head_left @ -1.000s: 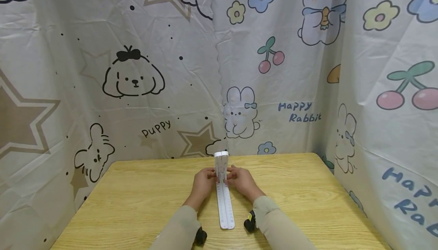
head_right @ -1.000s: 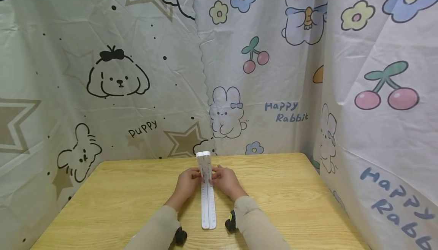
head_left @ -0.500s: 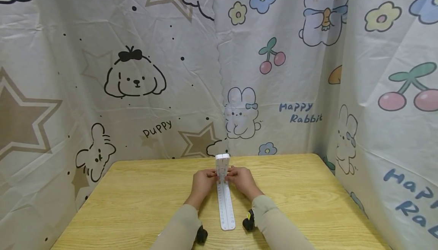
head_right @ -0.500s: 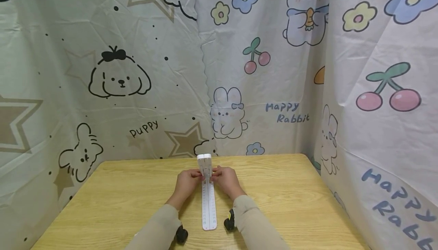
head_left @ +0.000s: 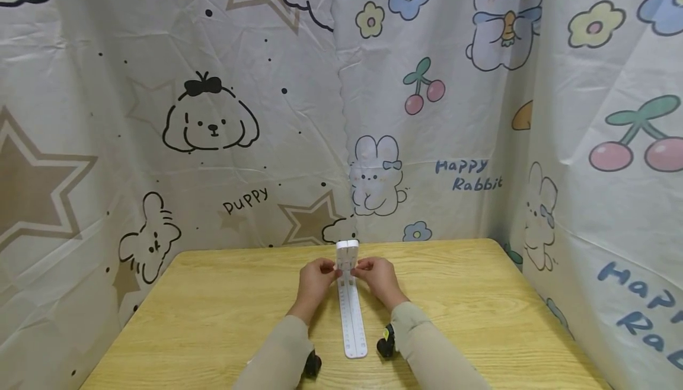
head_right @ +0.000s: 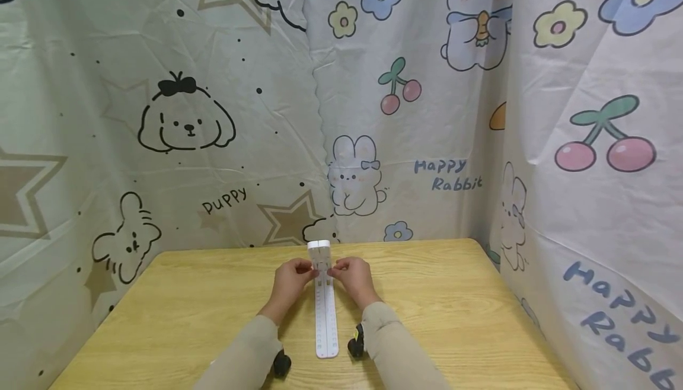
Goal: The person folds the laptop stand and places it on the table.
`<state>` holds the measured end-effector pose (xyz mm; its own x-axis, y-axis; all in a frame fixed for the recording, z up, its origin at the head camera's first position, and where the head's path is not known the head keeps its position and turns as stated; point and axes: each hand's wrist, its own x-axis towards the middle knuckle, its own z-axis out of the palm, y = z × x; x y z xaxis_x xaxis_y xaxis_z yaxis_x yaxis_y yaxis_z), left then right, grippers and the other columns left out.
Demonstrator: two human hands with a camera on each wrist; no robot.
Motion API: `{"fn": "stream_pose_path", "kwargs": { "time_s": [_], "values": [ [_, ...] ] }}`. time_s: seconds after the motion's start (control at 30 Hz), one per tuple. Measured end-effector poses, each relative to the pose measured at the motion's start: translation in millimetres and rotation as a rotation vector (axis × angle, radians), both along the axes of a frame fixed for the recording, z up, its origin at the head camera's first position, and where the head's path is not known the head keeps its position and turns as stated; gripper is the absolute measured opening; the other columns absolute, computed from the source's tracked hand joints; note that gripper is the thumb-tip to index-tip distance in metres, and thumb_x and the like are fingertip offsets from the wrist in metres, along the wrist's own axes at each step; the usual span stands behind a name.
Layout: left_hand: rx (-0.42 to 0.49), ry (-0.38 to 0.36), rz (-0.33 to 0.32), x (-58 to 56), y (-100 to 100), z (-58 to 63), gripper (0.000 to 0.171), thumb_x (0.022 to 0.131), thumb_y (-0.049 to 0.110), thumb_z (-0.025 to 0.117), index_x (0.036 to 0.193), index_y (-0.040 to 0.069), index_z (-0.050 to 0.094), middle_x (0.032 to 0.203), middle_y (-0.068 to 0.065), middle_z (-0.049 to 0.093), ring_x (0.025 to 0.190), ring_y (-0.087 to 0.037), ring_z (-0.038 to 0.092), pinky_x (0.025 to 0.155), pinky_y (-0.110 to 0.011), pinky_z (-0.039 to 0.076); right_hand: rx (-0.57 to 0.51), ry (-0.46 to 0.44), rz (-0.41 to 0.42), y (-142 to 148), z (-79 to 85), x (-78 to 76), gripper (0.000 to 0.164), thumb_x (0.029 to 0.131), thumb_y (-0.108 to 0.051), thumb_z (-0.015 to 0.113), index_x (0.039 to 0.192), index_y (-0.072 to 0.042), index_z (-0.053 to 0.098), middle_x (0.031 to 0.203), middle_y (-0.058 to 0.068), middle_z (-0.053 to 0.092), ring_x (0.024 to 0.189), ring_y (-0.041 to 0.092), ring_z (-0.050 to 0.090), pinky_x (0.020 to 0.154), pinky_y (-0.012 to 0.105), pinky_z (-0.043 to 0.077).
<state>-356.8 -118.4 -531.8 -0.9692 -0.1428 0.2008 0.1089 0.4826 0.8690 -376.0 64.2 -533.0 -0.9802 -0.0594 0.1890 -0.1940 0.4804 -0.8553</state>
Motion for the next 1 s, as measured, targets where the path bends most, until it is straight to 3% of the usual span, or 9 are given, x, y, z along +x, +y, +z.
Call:
{"fn": "stream_pose_path", "kwargs": {
  "time_s": [0.1, 0.17, 0.23, 0.33, 0.5, 0.63, 0.73, 0.87, 1.0],
  "values": [
    [0.036, 0.012, -0.038, -0.8, 0.1, 1.1, 0.023, 0.088, 0.010, 0.081, 0.110, 0.006, 0.075, 0.106, -0.009, 0.075, 0.100, -0.023, 0.069, 0.086, -0.037, 0.060, -0.040, -0.008, 0.008, 0.8, 0.1, -0.6, 0.019, 0.086, -0.020, 0.084, 0.098, -0.010, 0.074, 0.116, 0.010, 0.074, 0.104, 0.029, 0.069, 0.085, 0.038, 0.059],
    [0.045, 0.028, -0.071, -1.0, -0.4, 2.1, 0.022, 0.089, 0.007, 0.079, 0.110, 0.006, 0.076, 0.107, -0.009, 0.076, 0.101, -0.024, 0.070, 0.088, -0.038, 0.060, -0.080, -0.005, 0.036, 1.1, 0.6, -1.8, 0.024, 0.086, -0.016, 0.084, 0.106, -0.009, 0.074, 0.121, 0.013, 0.073, 0.112, 0.036, 0.068, 0.092, 0.044, 0.059],
    [0.052, 0.043, -0.101, -1.0, -0.8, 3.0, 0.018, 0.089, 0.005, 0.078, 0.108, 0.006, 0.076, 0.106, -0.009, 0.077, 0.101, -0.024, 0.071, 0.088, -0.038, 0.060, -0.097, 0.013, 0.071, 1.6, 1.0, -3.9, 0.024, 0.087, -0.013, 0.082, 0.109, -0.008, 0.074, 0.125, 0.015, 0.072, 0.121, 0.037, 0.065, 0.100, 0.047, 0.056],
    [0.042, 0.053, -0.125, -1.4, -1.5, 3.9, 0.014, 0.090, 0.004, 0.077, 0.103, 0.006, 0.078, 0.103, -0.007, 0.078, 0.099, -0.021, 0.072, 0.088, -0.038, 0.060, -0.089, 0.017, 0.110, 1.5, 2.0, -6.5, 0.019, 0.088, -0.009, 0.080, 0.106, -0.008, 0.076, 0.119, 0.011, 0.075, 0.117, 0.031, 0.067, 0.101, 0.046, 0.055],
    [0.034, 0.012, -0.116, -1.7, -3.1, 4.9, 0.010, 0.090, 0.008, 0.078, 0.100, 0.010, 0.079, 0.100, -0.001, 0.078, 0.098, -0.018, 0.070, 0.087, -0.037, 0.059, -0.063, -0.010, 0.141, 2.2, 2.7, -7.3, 0.010, 0.089, -0.009, 0.079, 0.100, -0.009, 0.078, 0.101, 0.003, 0.078, 0.089, 0.014, 0.067, 0.082, 0.031, 0.056],
    [0.023, -0.003, -0.142, -2.0, -5.7, 3.5, 0.010, 0.090, 0.009, 0.078, 0.100, 0.009, 0.079, 0.100, -0.002, 0.077, 0.099, -0.019, 0.070, 0.087, -0.038, 0.060, -0.071, -0.028, 0.162, 5.6, 4.0, -5.1, 0.007, 0.089, -0.008, 0.078, 0.096, -0.007, 0.077, 0.092, 0.004, 0.077, 0.064, 0.011, 0.058, 0.057, 0.024, 0.049],
    [-0.001, -0.008, -0.173, -2.7, -8.5, 2.7, 0.010, 0.090, 0.008, 0.079, 0.100, 0.008, 0.078, 0.102, -0.004, 0.077, 0.100, -0.020, 0.070, 0.088, -0.038, 0.060, -0.046, -0.018, 0.192, 8.9, 4.0, -4.5, 0.011, 0.089, -0.005, 0.077, 0.100, -0.006, 0.077, 0.096, 0.005, 0.076, 0.064, 0.012, 0.056, 0.053, 0.024, 0.047],
    [-0.033, -0.017, -0.221, -4.0, -12.3, 2.7, 0.015, 0.087, 0.003, 0.080, 0.101, 0.006, 0.077, 0.106, -0.007, 0.076, 0.101, -0.022, 0.070, 0.089, -0.038, 0.060, 0.017, 0.002, 0.246, 14.0, 3.4, -4.8, 0.022, 0.090, 0.000, 0.073, 0.110, -0.009, 0.078, 0.112, 0.005, 0.075, 0.094, 0.016, 0.064, 0.078, 0.031, 0.058],
    [-0.068, -0.025, -0.260, -4.7, -14.2, 4.2, 0.018, 0.086, -0.002, 0.079, 0.103, 0.004, 0.075, 0.108, -0.009, 0.075, 0.103, -0.023, 0.069, 0.090, -0.038, 0.060, 0.050, -0.004, 0.283, 17.1, 3.6, -5.9, 0.022, 0.092, -0.004, 0.073, 0.112, -0.013, 0.078, 0.117, 0.003, 0.074, 0.117, 0.025, 0.064, 0.102, 0.045, 0.054]
  ]
}}
